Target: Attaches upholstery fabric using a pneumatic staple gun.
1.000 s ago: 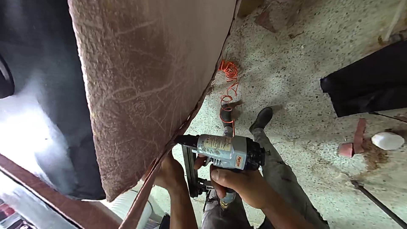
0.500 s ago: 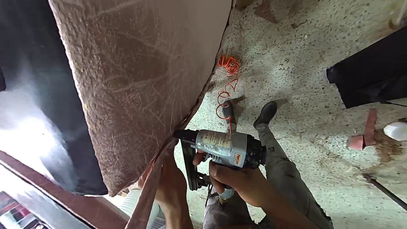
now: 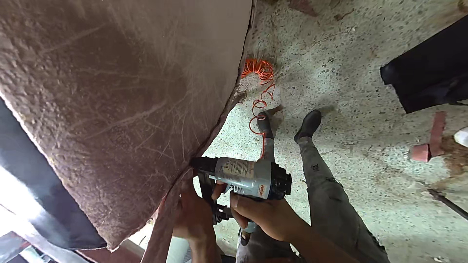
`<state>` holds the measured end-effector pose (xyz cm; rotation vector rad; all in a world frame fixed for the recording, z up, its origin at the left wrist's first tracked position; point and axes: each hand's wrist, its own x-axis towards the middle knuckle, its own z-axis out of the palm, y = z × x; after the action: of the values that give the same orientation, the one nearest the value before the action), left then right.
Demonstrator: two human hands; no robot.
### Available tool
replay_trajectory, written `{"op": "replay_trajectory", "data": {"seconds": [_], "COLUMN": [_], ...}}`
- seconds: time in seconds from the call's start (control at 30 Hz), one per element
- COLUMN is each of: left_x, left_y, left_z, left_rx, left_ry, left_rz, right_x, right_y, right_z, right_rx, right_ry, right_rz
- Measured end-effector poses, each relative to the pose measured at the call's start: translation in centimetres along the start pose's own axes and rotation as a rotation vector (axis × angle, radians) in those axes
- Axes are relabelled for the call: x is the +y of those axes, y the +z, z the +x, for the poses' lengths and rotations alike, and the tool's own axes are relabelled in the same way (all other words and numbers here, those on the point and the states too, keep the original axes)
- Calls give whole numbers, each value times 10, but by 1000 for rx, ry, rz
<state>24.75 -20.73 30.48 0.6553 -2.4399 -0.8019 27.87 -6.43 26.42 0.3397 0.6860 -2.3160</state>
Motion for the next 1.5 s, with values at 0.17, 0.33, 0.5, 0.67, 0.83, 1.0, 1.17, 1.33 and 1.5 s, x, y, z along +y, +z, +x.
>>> {"op": "replay_trajectory", "data": {"seconds": [0.17, 0.33, 0.5, 0.67, 0.83, 1.0, 1.17, 1.33, 1.5], "left_x": [1, 2, -8, -10, -7, -4, -3, -4, -6], "left_y": [0, -5, -10, -3, 2, 6, 8, 8, 8], "left_z": [2, 2, -2, -4, -4, -3, -3, -4, -4], "left_rx": [-71, -134, -149, -34, -27, 22, 54, 78, 122], "left_ry": [-12, -62, -84, -25, 42, 15, -23, -61, -157], "left_rz": [-113, -206, -226, -200, -196, -146, -223, -257, -265], "right_x": [9, 13, 14, 16, 13, 12, 6, 0, -4], "right_y": [0, -1, -6, -5, -9, -14, -17, -19, -17], "right_z": [-2, -6, -10, -9, -6, -3, -4, -1, 1], "right_rx": [18, 24, 12, -4, -24, -55, -70, -79, -73], "right_ry": [-38, -49, -52, -48, -32, -32, -25, -15, 1], "right_rz": [-15, 23, 18, -7, -23, 6, -9, -39, -67]}}
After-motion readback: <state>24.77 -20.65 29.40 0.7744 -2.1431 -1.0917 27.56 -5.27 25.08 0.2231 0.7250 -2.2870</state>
